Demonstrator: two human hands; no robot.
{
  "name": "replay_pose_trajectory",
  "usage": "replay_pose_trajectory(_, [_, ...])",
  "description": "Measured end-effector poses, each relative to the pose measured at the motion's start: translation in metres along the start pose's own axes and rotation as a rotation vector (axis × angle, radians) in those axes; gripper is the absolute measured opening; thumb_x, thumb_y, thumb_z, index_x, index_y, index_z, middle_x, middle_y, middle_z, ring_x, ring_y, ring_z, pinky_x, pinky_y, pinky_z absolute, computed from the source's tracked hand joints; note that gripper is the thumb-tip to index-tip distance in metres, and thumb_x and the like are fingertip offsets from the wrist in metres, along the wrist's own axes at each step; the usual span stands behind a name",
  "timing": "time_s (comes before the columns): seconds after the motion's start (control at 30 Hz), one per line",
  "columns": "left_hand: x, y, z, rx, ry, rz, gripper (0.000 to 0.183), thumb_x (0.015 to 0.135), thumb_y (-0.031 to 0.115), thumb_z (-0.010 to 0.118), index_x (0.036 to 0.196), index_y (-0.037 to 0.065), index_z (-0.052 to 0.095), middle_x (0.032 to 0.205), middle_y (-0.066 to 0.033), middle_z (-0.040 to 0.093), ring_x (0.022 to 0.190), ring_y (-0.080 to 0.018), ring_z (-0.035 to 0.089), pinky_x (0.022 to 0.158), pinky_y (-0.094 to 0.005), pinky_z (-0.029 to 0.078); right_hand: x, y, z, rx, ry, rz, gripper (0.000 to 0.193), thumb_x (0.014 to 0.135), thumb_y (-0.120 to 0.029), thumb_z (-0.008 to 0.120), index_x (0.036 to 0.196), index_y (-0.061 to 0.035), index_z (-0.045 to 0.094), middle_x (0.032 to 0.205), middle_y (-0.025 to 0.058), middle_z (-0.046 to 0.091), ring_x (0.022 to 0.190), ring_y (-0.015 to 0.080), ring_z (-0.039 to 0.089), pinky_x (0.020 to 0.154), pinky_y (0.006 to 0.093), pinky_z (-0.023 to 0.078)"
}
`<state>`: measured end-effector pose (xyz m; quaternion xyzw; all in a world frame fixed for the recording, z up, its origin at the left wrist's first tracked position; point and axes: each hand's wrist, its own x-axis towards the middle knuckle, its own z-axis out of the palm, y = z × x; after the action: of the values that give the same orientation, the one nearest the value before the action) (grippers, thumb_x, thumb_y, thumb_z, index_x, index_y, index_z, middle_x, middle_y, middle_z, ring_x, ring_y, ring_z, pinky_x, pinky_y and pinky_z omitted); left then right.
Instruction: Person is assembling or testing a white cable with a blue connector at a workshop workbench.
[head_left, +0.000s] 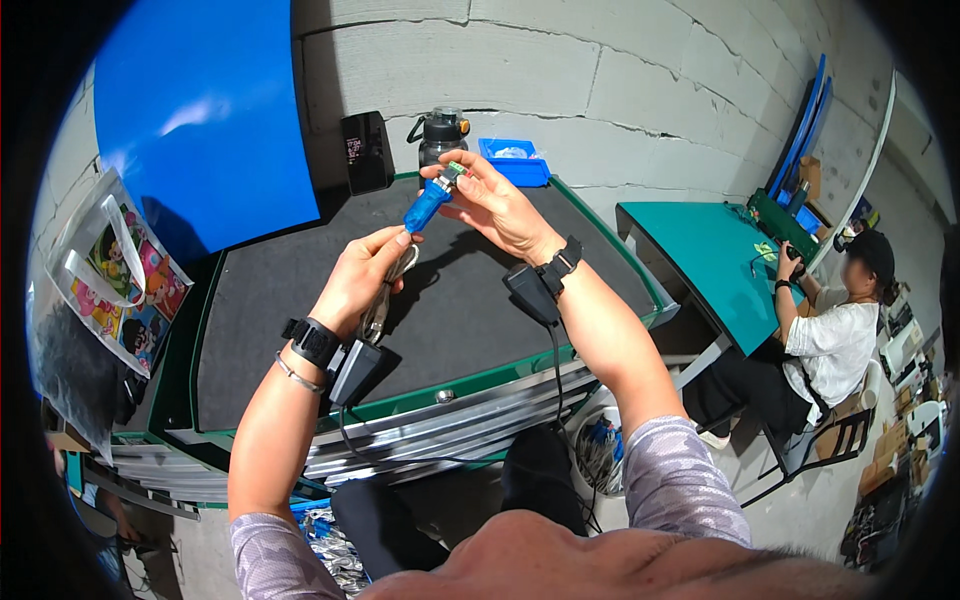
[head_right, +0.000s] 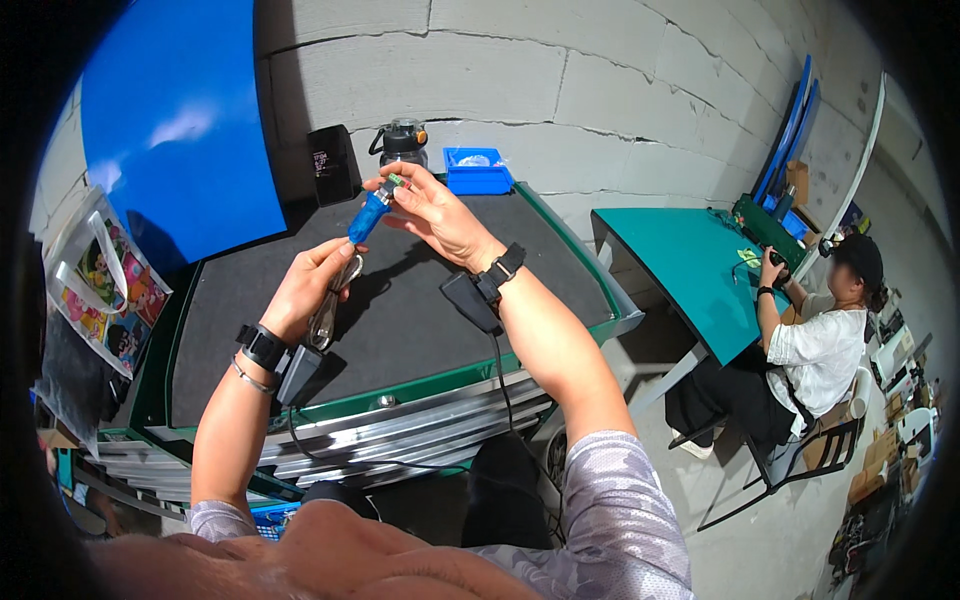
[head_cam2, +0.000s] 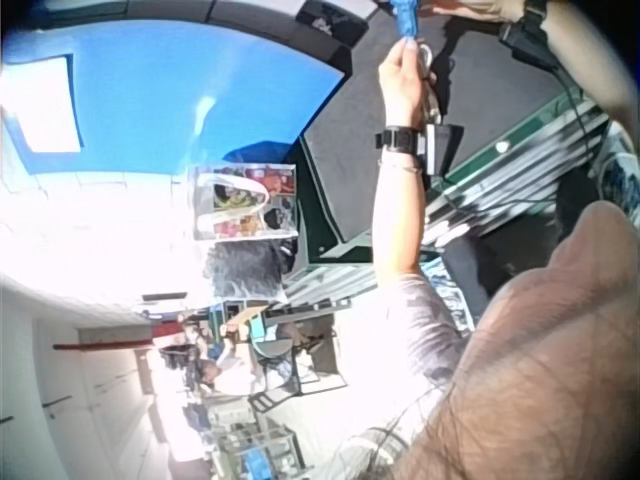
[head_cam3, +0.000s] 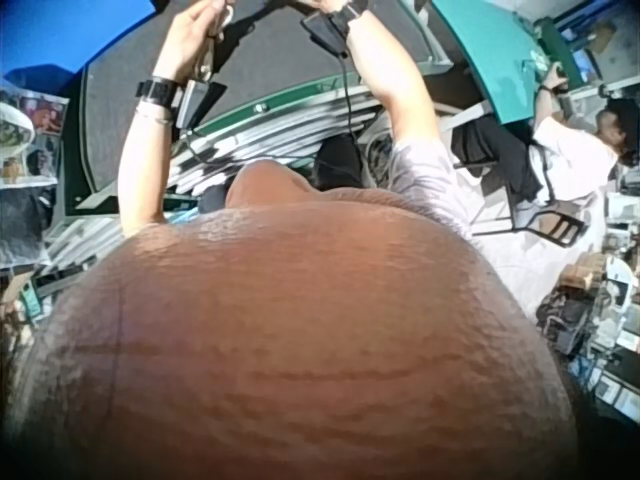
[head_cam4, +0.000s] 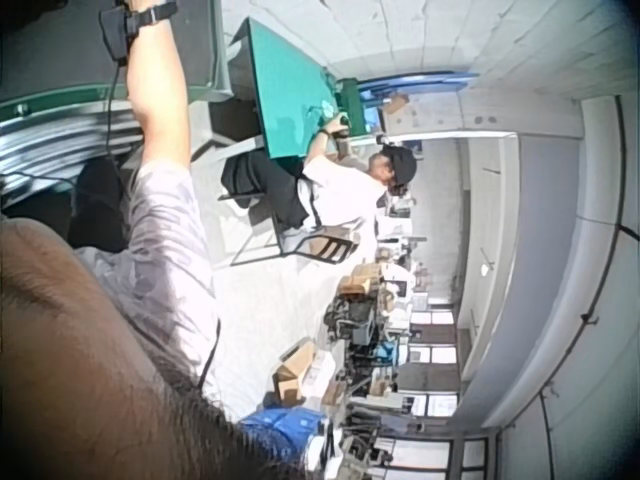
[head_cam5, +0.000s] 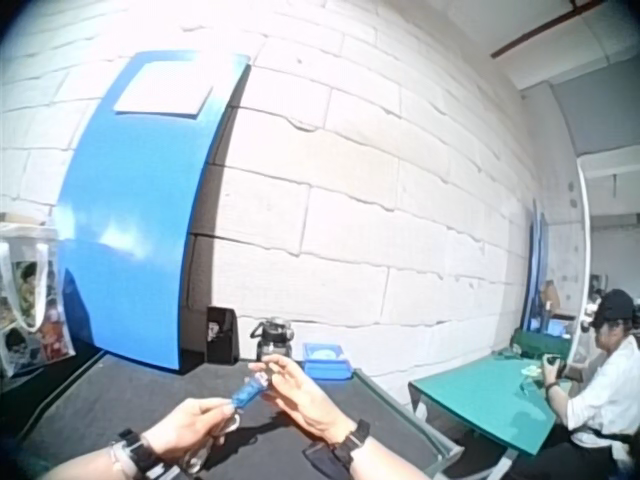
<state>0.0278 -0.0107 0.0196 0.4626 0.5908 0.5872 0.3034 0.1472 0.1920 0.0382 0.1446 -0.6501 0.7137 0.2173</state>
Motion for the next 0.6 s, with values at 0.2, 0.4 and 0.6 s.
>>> replay_pose_trajectory(0.2, [-0.0019, -0.0008, -0.0023, 0.007, 0.015, 0.014, 0.032, 0.1, 0.033, 0.055, 0.112, 0.005, 0.067, 0.078, 0.0032, 0.057, 0.064, -0.0058, 0.051, 0.058, -0.0213, 0.043, 0.0005, -0.0013, 0.0017, -0.026, -0.015, -0.007, 0.036, 0.1, -0.027, 0.055, 0.133, -0.0171, 0.046, 0.134, 0.0061, 0.052, 0.121, 0.0158, 0.051, 0.1, 0.0392, 0.042])
replay_pose_trajectory(0.4, [-0.0036, 0.0012, -0.0006, 0.003, 0.003, 0.009, 0.033, 0.1, 0.033, 0.054, 0.114, 0.005, 0.066, 0.076, 0.003, 0.057, 0.063, -0.006, 0.051, 0.057, -0.0214, 0.042, -0.0007, -0.0013, 0.0025, 0.009, -0.021, -0.007, 0.036, 0.099, -0.026, 0.056, 0.133, -0.0163, 0.047, 0.133, 0.0064, 0.053, 0.12, 0.0157, 0.051, 0.1, 0.0377, 0.044])
replay_pose_trajectory(0.6, [-0.0033, 0.001, -0.0021, 0.017, 0.026, -0.003, 0.033, 0.1, 0.034, 0.054, 0.113, 0.005, 0.066, 0.075, 0.0032, 0.057, 0.061, -0.0056, 0.051, 0.055, -0.021, 0.042, -0.0017, -0.0041, 0.0029, -0.073, -0.016, 0.021, 0.038, 0.1, -0.027, 0.055, 0.134, -0.0151, 0.047, 0.134, 0.0069, 0.053, 0.122, 0.0159, 0.052, 0.101, 0.0376, 0.043])
